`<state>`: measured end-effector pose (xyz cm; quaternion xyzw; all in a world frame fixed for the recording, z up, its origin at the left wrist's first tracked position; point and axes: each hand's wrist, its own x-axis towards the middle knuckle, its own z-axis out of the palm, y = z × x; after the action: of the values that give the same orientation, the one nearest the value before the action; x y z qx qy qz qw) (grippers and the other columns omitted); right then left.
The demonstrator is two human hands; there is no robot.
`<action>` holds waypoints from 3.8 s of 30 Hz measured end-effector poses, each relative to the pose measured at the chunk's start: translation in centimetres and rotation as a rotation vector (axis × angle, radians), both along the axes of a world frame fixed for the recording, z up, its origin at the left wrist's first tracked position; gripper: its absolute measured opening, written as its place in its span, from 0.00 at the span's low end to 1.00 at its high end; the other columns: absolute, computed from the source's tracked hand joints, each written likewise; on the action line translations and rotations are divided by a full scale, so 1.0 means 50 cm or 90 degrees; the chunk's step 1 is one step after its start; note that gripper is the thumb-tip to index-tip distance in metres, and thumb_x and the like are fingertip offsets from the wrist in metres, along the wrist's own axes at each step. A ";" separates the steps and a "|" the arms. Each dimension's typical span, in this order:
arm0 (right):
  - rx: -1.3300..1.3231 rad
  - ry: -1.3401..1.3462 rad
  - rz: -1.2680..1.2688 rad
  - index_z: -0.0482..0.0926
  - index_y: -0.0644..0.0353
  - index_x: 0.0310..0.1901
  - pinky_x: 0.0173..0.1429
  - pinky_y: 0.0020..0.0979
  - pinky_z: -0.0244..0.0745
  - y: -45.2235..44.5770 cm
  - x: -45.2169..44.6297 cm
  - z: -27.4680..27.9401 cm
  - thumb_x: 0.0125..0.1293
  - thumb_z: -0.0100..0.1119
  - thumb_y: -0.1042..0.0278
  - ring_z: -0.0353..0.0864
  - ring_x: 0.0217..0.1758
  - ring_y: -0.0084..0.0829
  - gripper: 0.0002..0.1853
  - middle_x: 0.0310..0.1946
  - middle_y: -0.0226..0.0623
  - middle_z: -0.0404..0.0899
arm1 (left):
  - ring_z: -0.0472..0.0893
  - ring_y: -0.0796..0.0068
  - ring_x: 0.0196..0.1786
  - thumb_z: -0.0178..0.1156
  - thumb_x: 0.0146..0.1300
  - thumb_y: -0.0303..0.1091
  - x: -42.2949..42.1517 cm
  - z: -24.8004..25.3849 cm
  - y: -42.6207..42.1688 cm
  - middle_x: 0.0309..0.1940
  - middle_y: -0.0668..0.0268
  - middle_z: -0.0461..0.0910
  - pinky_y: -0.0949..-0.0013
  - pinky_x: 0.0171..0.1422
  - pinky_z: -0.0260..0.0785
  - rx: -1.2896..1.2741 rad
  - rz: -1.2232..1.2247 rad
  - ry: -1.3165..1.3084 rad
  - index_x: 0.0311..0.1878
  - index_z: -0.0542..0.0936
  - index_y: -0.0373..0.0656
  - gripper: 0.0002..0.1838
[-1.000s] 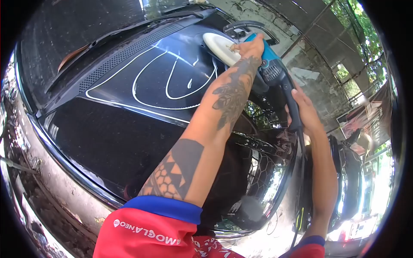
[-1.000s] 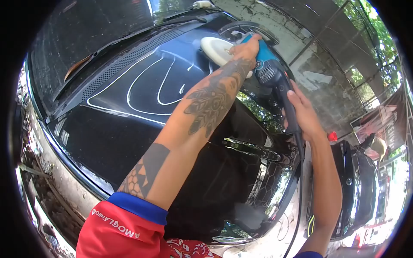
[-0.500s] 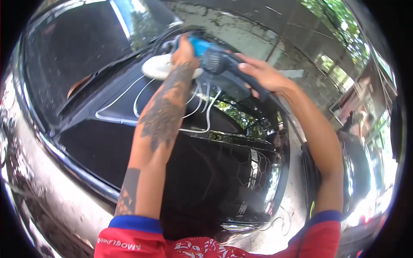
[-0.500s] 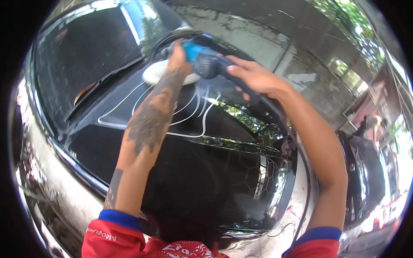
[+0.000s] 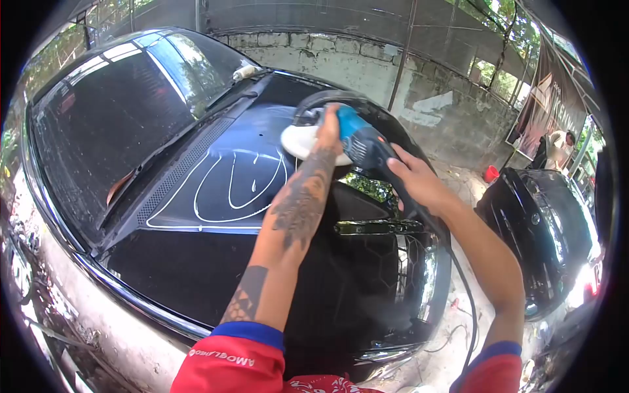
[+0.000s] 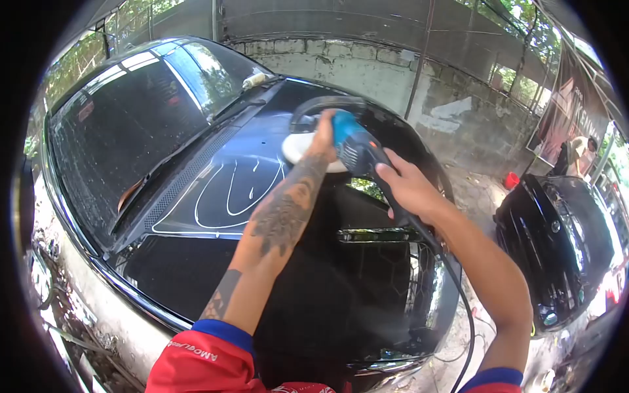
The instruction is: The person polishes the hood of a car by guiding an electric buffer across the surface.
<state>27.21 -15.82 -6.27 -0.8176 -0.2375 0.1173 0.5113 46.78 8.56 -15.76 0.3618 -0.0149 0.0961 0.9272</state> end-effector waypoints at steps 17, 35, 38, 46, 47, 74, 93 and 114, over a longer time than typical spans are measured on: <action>0.390 0.427 -0.170 0.75 0.59 0.55 0.43 0.52 0.82 0.186 0.138 -0.124 0.76 0.41 0.39 0.80 0.38 0.39 0.29 0.46 0.43 0.74 | 0.83 0.58 0.46 0.62 0.62 0.57 0.050 0.036 0.046 0.44 0.58 0.82 0.56 0.57 0.77 0.408 -0.100 0.071 0.54 0.79 0.43 0.28; 0.431 0.582 -0.053 0.73 0.69 0.61 0.38 0.52 0.80 0.432 0.017 -0.083 0.72 0.43 0.41 0.82 0.46 0.43 0.35 0.50 0.49 0.78 | 0.84 0.56 0.48 0.57 0.63 0.61 -0.261 0.131 0.294 0.47 0.56 0.83 0.53 0.59 0.77 0.539 0.057 0.256 0.54 0.80 0.42 0.31; 0.419 0.576 -0.027 0.72 0.68 0.62 0.38 0.51 0.80 0.447 0.003 -0.075 0.73 0.41 0.40 0.83 0.44 0.43 0.34 0.47 0.46 0.79 | 0.84 0.56 0.48 0.57 0.63 0.61 -0.268 0.147 0.322 0.47 0.56 0.83 0.52 0.59 0.77 0.538 0.072 0.250 0.54 0.80 0.43 0.31; 0.376 0.602 -0.014 0.73 0.64 0.62 0.36 0.48 0.82 0.485 -0.010 -0.073 0.75 0.40 0.36 0.84 0.39 0.42 0.35 0.45 0.45 0.79 | 0.84 0.56 0.48 0.56 0.63 0.61 -0.258 0.168 0.329 0.47 0.56 0.83 0.52 0.59 0.77 0.558 0.089 0.246 0.54 0.80 0.43 0.31; 0.394 0.621 -0.022 0.73 0.64 0.61 0.36 0.48 0.82 0.484 -0.012 -0.068 0.75 0.40 0.36 0.84 0.40 0.42 0.35 0.45 0.45 0.79 | 0.84 0.56 0.48 0.56 0.63 0.61 -0.263 0.169 0.326 0.47 0.56 0.83 0.52 0.59 0.77 0.558 0.090 0.244 0.54 0.80 0.43 0.31; -0.083 -0.054 -0.179 0.64 0.49 0.76 0.25 0.31 0.77 -0.067 0.085 -0.086 0.74 0.53 0.54 0.78 0.21 0.28 0.30 0.31 0.38 0.76 | 0.85 0.57 0.45 0.57 0.65 0.57 0.065 -0.023 -0.187 0.45 0.53 0.82 0.45 0.56 0.78 0.096 -0.096 0.011 0.57 0.75 0.38 0.31; -0.182 -0.063 -0.302 0.58 0.42 0.79 0.23 0.31 0.75 -0.119 0.109 -0.119 0.78 0.48 0.53 0.76 0.18 0.27 0.30 0.33 0.39 0.78 | 0.85 0.56 0.47 0.71 0.51 0.54 0.115 -0.034 -0.341 0.61 0.44 0.75 0.53 0.49 0.82 0.104 0.079 0.268 0.71 0.57 0.17 0.57; -0.170 -0.074 -0.149 0.56 0.44 0.78 0.25 0.33 0.79 0.169 0.103 -0.056 0.76 0.50 0.53 0.77 0.23 0.29 0.32 0.40 0.42 0.75 | 0.83 0.57 0.52 0.70 0.51 0.54 0.059 0.019 0.049 0.59 0.48 0.77 0.54 0.57 0.77 0.037 0.133 0.200 0.67 0.66 0.23 0.49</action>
<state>32.35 -7.35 -9.06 -0.9058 -0.1518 0.0402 0.3936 49.72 10.99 -14.82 0.3988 0.1650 0.1339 0.8921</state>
